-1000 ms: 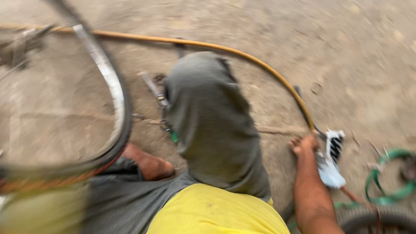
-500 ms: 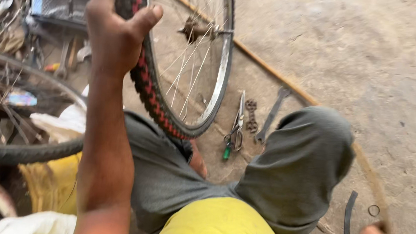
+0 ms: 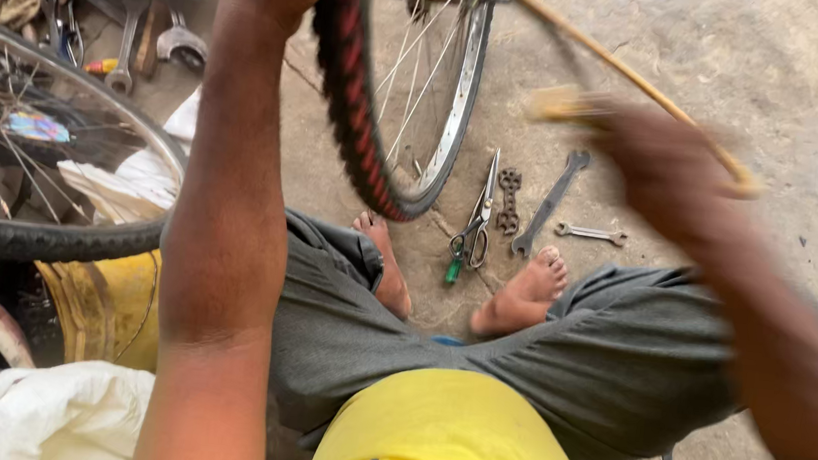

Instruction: The person sits on the floor and works on a bicycle wheel, using a screwdriver to pry the tire bead off the rim. They remove the tire, inspect the inner tube, and then use the screwdriver to push the tire bead back onto the rim.

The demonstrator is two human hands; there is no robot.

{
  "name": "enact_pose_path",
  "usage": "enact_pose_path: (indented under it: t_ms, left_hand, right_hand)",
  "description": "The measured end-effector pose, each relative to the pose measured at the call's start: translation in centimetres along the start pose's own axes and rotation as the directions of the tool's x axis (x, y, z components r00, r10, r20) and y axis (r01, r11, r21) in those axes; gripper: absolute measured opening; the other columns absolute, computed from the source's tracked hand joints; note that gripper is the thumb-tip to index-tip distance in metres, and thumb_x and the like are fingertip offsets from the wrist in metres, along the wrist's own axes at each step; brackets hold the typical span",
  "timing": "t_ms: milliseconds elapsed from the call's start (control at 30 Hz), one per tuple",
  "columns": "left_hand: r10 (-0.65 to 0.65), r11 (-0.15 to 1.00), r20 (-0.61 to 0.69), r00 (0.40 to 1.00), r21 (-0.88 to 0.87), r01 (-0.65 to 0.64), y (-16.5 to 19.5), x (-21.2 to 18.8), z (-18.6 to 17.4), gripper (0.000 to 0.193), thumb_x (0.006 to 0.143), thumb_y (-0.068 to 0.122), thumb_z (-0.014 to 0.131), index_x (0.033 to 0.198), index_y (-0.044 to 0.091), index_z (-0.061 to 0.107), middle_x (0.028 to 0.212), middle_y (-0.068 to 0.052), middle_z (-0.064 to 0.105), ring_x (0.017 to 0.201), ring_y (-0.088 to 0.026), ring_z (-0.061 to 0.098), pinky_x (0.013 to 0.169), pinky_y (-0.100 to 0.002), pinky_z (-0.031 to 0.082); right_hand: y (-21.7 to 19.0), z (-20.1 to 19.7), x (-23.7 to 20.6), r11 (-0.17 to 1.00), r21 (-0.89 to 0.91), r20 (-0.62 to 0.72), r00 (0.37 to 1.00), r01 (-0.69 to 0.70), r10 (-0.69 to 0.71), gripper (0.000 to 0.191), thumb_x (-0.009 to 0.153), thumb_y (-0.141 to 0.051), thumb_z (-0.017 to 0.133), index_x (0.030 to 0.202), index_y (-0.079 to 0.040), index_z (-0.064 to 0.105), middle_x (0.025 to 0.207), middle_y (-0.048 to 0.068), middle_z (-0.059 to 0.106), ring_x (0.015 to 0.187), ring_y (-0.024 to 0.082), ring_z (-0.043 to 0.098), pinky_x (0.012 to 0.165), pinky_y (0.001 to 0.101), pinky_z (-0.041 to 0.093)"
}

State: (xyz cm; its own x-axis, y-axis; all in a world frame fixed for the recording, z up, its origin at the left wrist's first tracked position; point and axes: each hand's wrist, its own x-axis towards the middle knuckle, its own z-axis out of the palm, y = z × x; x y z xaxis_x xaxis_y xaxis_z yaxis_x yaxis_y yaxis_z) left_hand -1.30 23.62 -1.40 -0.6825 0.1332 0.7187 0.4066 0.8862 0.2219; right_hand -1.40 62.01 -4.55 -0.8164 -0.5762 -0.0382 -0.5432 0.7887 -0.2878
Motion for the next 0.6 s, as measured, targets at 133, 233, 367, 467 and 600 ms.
enact_pose_path:
  t_ms: [133,233,367,467,600]
  left_hand:
    - [-0.355,0.880,-0.018,0.935,-0.343,0.327,4.0,-3.5,1.8,0.072,0.082,0.017,0.085,0.136,-0.008,0.045,0.091,-0.015,0.069,0.075,-0.026,0.070,0.070,-0.037,0.056]
    - [-0.404,0.860,-0.043,0.914,-0.359,0.363,6.5,-5.0,2.3,0.069,0.095,0.008,0.086,0.147,0.000,0.041,0.121,-0.020,0.069,0.109,-0.028,0.069,0.101,-0.037,0.056]
    - [-0.476,0.701,0.059,0.877,-0.577,0.420,4.7,-4.1,3.1,0.072,0.093,0.010,0.082,0.151,-0.002,0.041,0.126,-0.016,0.068,0.105,-0.024,0.070,0.098,-0.031,0.061]
    - [-0.390,0.735,0.036,0.920,-0.590,0.335,2.6,-3.9,3.6,0.070,0.094,0.011,0.083,0.149,-0.001,0.041,0.124,-0.015,0.069,0.109,-0.021,0.072,0.101,-0.031,0.061]
    - [-0.260,0.787,0.034,0.965,-0.572,0.232,0.3,-2.3,4.1,0.057,0.097,0.016,0.085,0.138,0.001,0.049,0.110,-0.013,0.071,0.097,-0.023,0.072,0.092,-0.033,0.060]
  right_hand:
    - [-4.3,8.7,4.6,0.950,0.311,-0.103,0.995,0.023,0.010,0.034,0.102,-0.026,0.067,0.127,-0.003,0.061,0.075,0.015,0.067,0.060,0.026,0.062,0.055,0.0452,0.049]
    - [-1.6,12.7,4.9,0.866,0.497,-0.089,0.990,-0.051,0.110,0.028,0.106,-0.025,0.065,0.126,-0.005,0.064,0.085,0.019,0.067,0.070,0.027,0.064,0.062,0.0458,0.050]
    - [0.4,13.4,5.0,0.727,0.672,0.034,0.987,-0.140,0.159,0.035,0.106,-0.024,0.057,0.136,-0.004,0.058,0.074,0.010,0.059,0.060,0.019,0.053,0.052,0.0373,0.043]
    - [0.4,11.7,5.6,0.334,0.852,0.357,0.914,-0.403,0.192,0.035,0.108,-0.023,0.047,0.136,-0.005,0.056,0.071,0.001,0.051,0.054,0.011,0.041,0.045,0.0289,0.037]
    - [0.5,9.5,6.3,0.084,0.932,0.336,0.928,-0.352,0.161,0.037,0.113,-0.025,0.043,0.139,0.000,0.054,0.070,0.001,0.051,0.050,0.009,0.039,0.043,0.0256,0.036]
